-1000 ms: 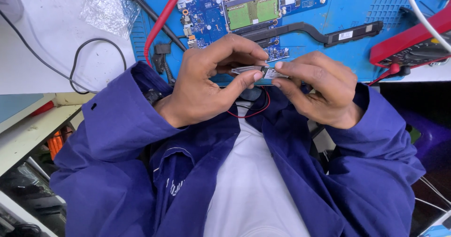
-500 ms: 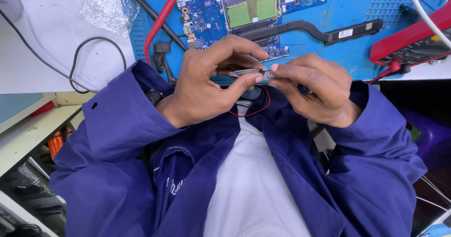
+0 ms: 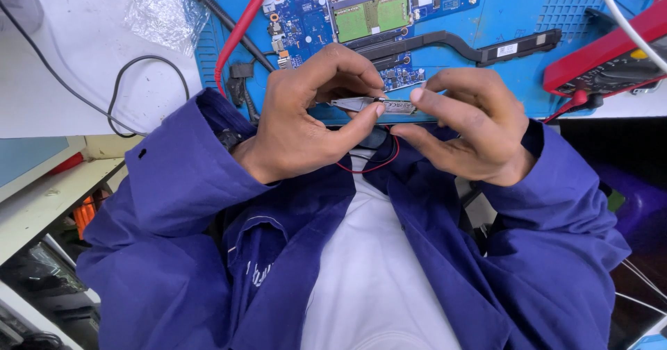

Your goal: Inspecting and testing a laptop motherboard using a multimeter and small tools to diagnose issues.

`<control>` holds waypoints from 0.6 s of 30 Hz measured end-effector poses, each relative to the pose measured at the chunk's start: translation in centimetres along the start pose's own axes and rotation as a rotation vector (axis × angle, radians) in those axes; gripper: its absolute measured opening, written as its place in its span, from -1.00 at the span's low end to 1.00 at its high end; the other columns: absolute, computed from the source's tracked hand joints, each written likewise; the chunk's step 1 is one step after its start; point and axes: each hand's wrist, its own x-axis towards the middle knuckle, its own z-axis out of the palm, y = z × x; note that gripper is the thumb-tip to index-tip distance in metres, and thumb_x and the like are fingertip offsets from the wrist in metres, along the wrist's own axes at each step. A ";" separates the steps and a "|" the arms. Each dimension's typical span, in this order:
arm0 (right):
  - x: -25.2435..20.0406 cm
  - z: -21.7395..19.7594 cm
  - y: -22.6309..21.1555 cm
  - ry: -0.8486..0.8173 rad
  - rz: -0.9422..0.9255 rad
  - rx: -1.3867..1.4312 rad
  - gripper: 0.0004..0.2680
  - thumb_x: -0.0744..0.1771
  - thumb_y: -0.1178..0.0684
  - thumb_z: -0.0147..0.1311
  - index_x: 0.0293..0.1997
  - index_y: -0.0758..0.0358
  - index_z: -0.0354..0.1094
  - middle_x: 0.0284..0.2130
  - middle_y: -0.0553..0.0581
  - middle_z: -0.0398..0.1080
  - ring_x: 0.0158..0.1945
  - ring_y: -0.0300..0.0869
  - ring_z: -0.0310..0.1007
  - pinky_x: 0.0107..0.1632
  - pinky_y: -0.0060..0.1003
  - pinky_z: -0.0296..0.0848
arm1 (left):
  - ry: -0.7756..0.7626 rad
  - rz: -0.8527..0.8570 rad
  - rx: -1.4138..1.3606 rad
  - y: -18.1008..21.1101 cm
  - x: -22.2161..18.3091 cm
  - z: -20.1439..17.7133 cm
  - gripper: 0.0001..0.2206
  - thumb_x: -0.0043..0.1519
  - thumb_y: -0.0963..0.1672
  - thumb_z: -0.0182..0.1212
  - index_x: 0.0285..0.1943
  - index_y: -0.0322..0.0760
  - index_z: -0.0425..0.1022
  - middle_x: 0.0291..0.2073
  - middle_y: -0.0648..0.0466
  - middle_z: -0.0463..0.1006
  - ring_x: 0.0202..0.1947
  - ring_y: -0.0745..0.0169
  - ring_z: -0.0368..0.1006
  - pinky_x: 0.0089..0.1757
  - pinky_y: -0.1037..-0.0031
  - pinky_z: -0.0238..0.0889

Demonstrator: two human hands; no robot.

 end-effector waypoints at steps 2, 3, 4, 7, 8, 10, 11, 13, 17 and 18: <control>0.3 0.4 -0.4 0.000 -0.019 -0.059 -0.71 0.40 0.11 0.44 0.16 0.38 0.39 -0.12 0.44 0.39 -0.28 0.08 0.43 -0.24 -0.09 0.46 | 0.000 -0.007 0.001 0.0 0.0 0.0 -0.82 0.28 -0.29 0.29 -0.03 -0.31 0.40 -0.21 0.02 0.55 -0.16 0.22 0.63 -0.04 0.53 0.61; 0.4 0.5 -0.6 0.000 -0.039 -0.117 -0.74 0.41 0.12 0.44 0.15 0.35 0.43 -0.18 0.43 0.43 -0.35 0.03 0.40 -0.30 -0.12 0.43 | 0.002 -0.014 0.001 0.0 0.0 0.0 -0.81 0.27 -0.29 0.29 -0.03 -0.31 0.39 -0.21 0.03 0.54 -0.16 0.24 0.64 -0.04 0.54 0.60; 0.4 0.5 -0.7 0.001 -0.039 -0.117 -0.74 0.41 0.12 0.44 0.15 0.35 0.43 -0.18 0.43 0.43 -0.35 0.03 0.40 -0.30 -0.12 0.43 | 0.001 -0.013 0.002 0.0 0.0 0.0 -0.81 0.27 -0.29 0.29 -0.03 -0.31 0.39 -0.21 0.03 0.54 -0.16 0.24 0.64 -0.04 0.54 0.60; 0.4 0.7 -0.8 -0.022 -0.069 -0.187 -0.79 0.43 0.19 0.37 0.16 0.36 0.45 -0.24 0.37 0.43 -0.39 -0.01 0.43 -0.36 -0.19 0.41 | -0.011 -0.007 -0.002 -0.1 0.0 0.0 -0.81 0.29 -0.28 0.30 -0.02 -0.30 0.39 -0.21 0.03 0.54 -0.16 0.25 0.62 -0.04 0.55 0.61; 0.3 0.8 -0.8 -0.002 -0.065 -0.193 -0.80 0.43 0.22 0.37 0.16 0.37 0.46 -0.25 0.36 0.43 -0.40 -0.02 0.41 -0.37 -0.19 0.40 | -0.026 -0.013 -0.005 -0.2 0.0 0.0 -0.80 0.29 -0.27 0.32 -0.01 -0.29 0.39 -0.19 0.03 0.55 -0.13 0.23 0.63 -0.02 0.53 0.61; 0.1 1.0 -0.8 0.023 -0.064 -0.201 -0.80 0.43 0.25 0.38 0.15 0.38 0.47 -0.27 0.34 0.42 -0.41 -0.03 0.40 -0.38 -0.19 0.39 | -0.043 -0.018 -0.004 -0.4 -0.2 -0.1 -0.79 0.30 -0.26 0.34 0.01 -0.28 0.39 -0.17 0.03 0.56 -0.10 0.21 0.64 -0.01 0.52 0.61; 0.0 0.9 -0.8 0.003 -0.058 -0.193 -0.80 0.43 0.25 0.35 0.18 0.36 0.46 -0.25 0.34 0.42 -0.40 -0.03 0.39 -0.36 -0.18 0.39 | -0.041 -0.024 -0.006 -0.5 -0.2 0.0 -0.79 0.30 -0.27 0.34 0.01 -0.27 0.40 -0.17 0.03 0.57 -0.10 0.20 0.64 -0.01 0.51 0.62; 0.0 1.0 -1.0 -0.004 -0.053 -0.192 -0.79 0.44 0.25 0.33 0.20 0.34 0.44 -0.24 0.33 0.41 -0.38 -0.02 0.38 -0.35 -0.17 0.39 | -0.049 -0.022 0.001 -0.5 -0.4 0.1 -0.79 0.29 -0.28 0.34 0.01 -0.27 0.41 -0.18 0.03 0.57 -0.11 0.19 0.65 -0.02 0.50 0.63; 0.6 0.9 -1.3 0.054 -0.070 -0.206 -0.85 0.43 0.20 0.31 0.11 0.28 0.47 -0.22 0.31 0.42 -0.43 -0.05 0.31 -0.39 -0.19 0.32 | -0.046 -0.010 0.028 0.7 -0.2 0.4 -0.80 0.28 -0.26 0.34 -0.01 -0.27 0.41 -0.17 0.04 0.56 -0.11 0.16 0.65 0.02 0.46 0.63; 0.5 0.8 -1.6 0.072 -0.061 -0.206 -0.84 0.43 0.17 0.33 0.11 0.24 0.49 -0.21 0.29 0.41 -0.43 -0.07 0.30 -0.39 -0.24 0.33 | -0.035 -0.030 0.028 1.2 -0.3 0.5 -0.81 0.27 -0.25 0.33 -0.03 -0.26 0.41 -0.18 0.04 0.58 -0.13 0.17 0.66 0.02 0.47 0.63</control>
